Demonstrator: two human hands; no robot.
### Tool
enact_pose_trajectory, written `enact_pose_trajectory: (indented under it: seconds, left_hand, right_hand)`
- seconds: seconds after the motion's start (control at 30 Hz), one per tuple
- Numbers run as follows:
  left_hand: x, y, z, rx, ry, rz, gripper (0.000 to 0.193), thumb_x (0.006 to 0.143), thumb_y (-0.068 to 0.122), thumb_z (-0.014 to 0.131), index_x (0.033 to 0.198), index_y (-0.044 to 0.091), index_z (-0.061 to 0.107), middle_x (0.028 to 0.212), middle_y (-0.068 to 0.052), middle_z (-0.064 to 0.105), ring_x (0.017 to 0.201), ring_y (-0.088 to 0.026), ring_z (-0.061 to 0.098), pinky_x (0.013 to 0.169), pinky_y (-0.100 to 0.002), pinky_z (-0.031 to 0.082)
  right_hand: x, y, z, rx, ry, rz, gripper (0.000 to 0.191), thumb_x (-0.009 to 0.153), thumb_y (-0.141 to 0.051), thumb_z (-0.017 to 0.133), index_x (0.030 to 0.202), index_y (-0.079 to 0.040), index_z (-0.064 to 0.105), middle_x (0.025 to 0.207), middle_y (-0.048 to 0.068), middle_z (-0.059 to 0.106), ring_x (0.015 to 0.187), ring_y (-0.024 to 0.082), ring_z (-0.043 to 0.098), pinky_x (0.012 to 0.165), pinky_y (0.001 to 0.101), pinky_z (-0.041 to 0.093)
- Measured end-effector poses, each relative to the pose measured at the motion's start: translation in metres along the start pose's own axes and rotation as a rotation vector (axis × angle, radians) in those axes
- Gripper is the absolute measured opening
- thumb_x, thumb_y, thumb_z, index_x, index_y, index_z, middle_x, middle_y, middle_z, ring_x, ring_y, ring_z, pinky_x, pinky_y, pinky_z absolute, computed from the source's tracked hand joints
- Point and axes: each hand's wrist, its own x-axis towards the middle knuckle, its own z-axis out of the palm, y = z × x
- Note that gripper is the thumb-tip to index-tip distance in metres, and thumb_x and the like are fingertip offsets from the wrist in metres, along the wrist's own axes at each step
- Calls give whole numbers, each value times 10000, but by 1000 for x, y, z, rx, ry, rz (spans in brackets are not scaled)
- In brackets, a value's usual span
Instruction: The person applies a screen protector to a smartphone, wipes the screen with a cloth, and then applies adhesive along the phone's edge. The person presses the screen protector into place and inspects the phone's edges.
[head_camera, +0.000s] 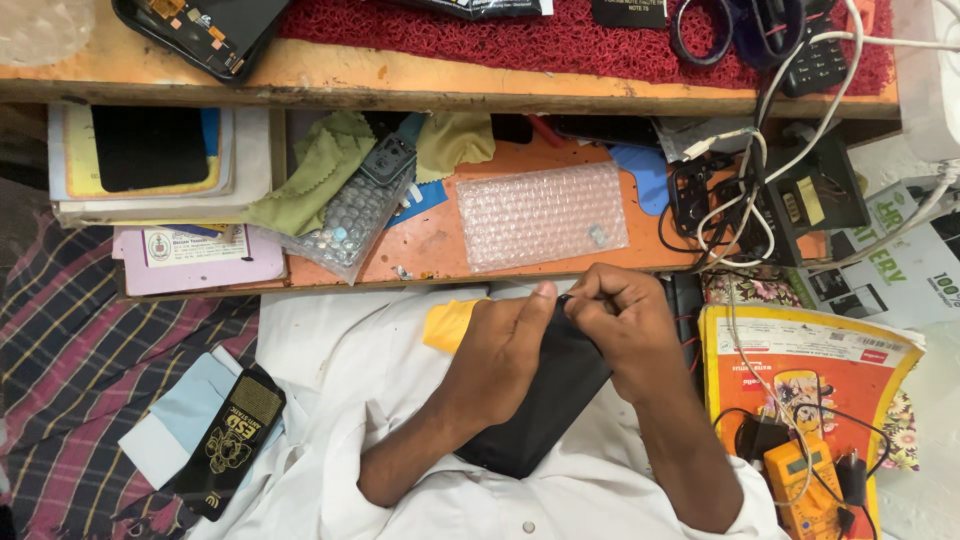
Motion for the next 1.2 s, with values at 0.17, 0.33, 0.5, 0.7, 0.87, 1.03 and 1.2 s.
enact_pose_trajectory:
  seconds: [0.17, 0.33, 0.5, 0.7, 0.87, 1.03, 1.2]
  left_hand:
    - [0, 0, -2, -16, -25, 66, 660, 1089, 439, 278, 677, -31, 487, 523, -101, 404, 527, -184, 390, 545, -412, 362]
    - [0, -4, -3, -99, -41, 97, 692, 1115, 470, 205, 682, -12, 447, 585, -108, 381, 602, -192, 362, 590, -423, 366]
    - [2, -5, -2, 19, -5, -37, 675, 1082, 449, 301, 662, -49, 478, 521, -128, 417, 529, -210, 394, 540, -436, 342]
    - [-2, -7, -2, -82, 7, 364, 646, 1153, 450, 325, 1019, -102, 632, 705, -103, 618, 702, -123, 602, 633, -370, 483]
    - [-1, -11, -5, -46, -31, 12, 462, 1058, 319, 538, 878, -86, 668, 678, -101, 596, 668, -76, 497, 579, -297, 443]
    - [-2, -9, -8, -192, -90, 13, 245, 977, 177, 625, 967, -54, 706, 789, -32, 717, 723, -31, 594, 630, -249, 510]
    - [-11, -4, -8, -48, -106, 151, 203, 859, 112, 694, 982, -50, 688, 822, -82, 757, 745, -62, 684, 674, -247, 552]
  right_hand:
    - [2, -6, -1, -10, 21, 60, 205, 990, -32, 724, 814, -16, 620, 761, -34, 547, 666, 5, 434, 581, 178, 338]
    - [-1, -20, -5, 124, -104, 85, 137, 914, -112, 588, 880, -15, 678, 787, -3, 689, 693, 48, 589, 651, 207, 457]
    - [-3, -16, -4, -193, -99, -7, 99, 940, -64, 712, 856, -34, 667, 704, -101, 515, 608, -26, 372, 530, 179, 273]
    - [-3, -12, 3, -189, 6, 18, 259, 1012, -168, 677, 823, 6, 644, 686, -52, 520, 601, 19, 394, 537, 212, 304]
    - [-6, -32, -11, 249, -49, 136, 463, 1003, -316, 440, 1033, 56, 712, 942, 77, 779, 855, 129, 727, 826, 274, 578]
    - [-21, -35, -28, -125, -138, 127, 273, 900, -40, 654, 1125, 89, 738, 946, 82, 749, 793, 73, 637, 720, 218, 484]
    - [-22, -21, -34, -127, -103, 125, 136, 895, 45, 682, 1016, 76, 737, 866, 24, 699, 747, 38, 591, 671, 197, 455]
